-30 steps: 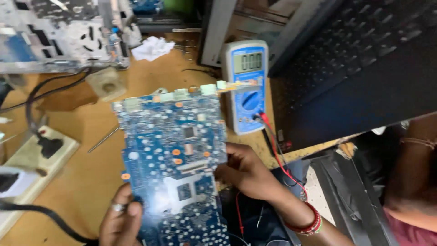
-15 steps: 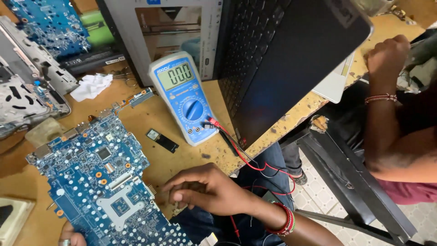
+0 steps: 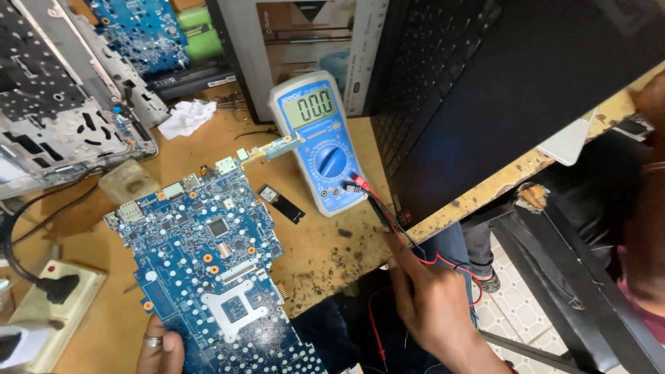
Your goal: Inspecting a laptop motherboard by flipping it and using tweezers to examine components.
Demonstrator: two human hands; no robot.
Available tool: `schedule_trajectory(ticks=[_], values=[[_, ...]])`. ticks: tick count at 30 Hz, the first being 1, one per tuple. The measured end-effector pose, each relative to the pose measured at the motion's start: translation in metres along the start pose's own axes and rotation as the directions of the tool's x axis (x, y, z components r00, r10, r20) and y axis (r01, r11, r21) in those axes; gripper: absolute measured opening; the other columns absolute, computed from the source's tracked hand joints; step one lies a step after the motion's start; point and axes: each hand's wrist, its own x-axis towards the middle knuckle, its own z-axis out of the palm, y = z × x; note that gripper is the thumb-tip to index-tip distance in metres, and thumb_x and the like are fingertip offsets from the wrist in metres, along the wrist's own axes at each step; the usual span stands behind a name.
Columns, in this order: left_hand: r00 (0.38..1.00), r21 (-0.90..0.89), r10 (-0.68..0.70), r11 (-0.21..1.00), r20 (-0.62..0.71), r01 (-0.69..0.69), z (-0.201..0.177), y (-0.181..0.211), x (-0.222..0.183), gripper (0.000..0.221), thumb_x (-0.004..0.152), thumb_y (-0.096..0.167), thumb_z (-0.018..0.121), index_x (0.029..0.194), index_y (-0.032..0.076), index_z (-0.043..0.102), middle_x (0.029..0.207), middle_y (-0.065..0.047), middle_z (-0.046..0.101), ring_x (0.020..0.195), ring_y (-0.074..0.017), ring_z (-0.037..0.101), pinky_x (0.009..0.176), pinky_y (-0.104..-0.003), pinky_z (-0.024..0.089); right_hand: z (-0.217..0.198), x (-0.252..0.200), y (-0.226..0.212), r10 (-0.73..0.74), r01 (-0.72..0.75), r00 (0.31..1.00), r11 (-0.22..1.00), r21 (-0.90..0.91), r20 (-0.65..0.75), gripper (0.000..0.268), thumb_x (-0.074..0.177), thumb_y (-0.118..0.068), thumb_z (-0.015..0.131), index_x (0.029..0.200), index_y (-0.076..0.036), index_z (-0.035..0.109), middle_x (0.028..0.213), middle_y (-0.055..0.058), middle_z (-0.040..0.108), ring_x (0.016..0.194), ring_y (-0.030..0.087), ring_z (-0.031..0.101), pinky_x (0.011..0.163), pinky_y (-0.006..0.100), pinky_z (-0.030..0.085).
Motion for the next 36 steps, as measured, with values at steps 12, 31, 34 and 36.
schedule_trajectory(ticks=[12, 31, 34, 36], values=[[0.235, 0.912, 0.946, 0.115, -0.221, 0.394, 0.171, -0.227, 0.201, 0.055, 0.094, 0.027, 0.051, 0.148, 0.018, 0.05, 0.1, -0.003, 0.037, 0.046, -0.0105, 0.031, 0.04, -0.027, 0.013, 0.009, -0.013, -0.005, -0.054, 0.033, 0.99, 0.987, -0.158, -0.132, 0.04, 0.096, -0.028, 0.065, 0.135, -0.02, 0.067, 0.064, 0.007, 0.067, 0.043, 0.02, 0.06, 0.045, 0.036, 0.041], [0.545, 0.988, 0.831, -0.151, 0.113, 0.025, 0.143, -0.228, 0.204, 0.035, 0.097, 0.026, 0.064, 0.118, -0.001, 0.058, 0.086, 0.001, 0.026, 0.076, -0.0158, 0.029, 0.074, -0.035, 0.025, 0.018, -0.014, -0.045, -0.244, 0.258, 0.947, 0.965, 0.042, -0.209, 0.016, 0.096, 0.005, 0.076, 0.11, -0.003, 0.079, 0.109, 0.013, 0.064, 0.089, 0.021, 0.066, 0.085, 0.03, 0.052], [0.571, 0.993, 0.817, -0.114, 0.084, 0.017, 0.141, -0.231, 0.201, 0.034, 0.097, 0.027, 0.065, 0.117, 0.0, 0.057, 0.088, 0.0, 0.025, 0.077, -0.0163, 0.029, 0.072, -0.036, 0.027, 0.016, -0.018, -0.008, -0.361, 0.361, 0.932, 0.932, 0.001, -0.033, 0.034, 0.089, 0.0, 0.072, 0.122, -0.004, 0.075, 0.122, 0.015, 0.056, 0.106, 0.022, 0.066, 0.104, 0.032, 0.052], [0.569, 0.996, 0.819, -0.093, 0.071, 0.009, 0.144, -0.233, 0.202, 0.035, 0.096, 0.026, 0.065, 0.117, -0.001, 0.058, 0.085, 0.001, 0.025, 0.075, -0.0162, 0.03, 0.072, -0.036, 0.028, 0.015, -0.024, -0.008, -0.411, 0.41, 0.912, 0.911, -0.043, -0.018, 0.036, 0.087, 0.001, 0.071, 0.124, 0.001, 0.072, 0.126, 0.013, 0.061, 0.116, 0.022, 0.065, 0.107, 0.03, 0.051]])
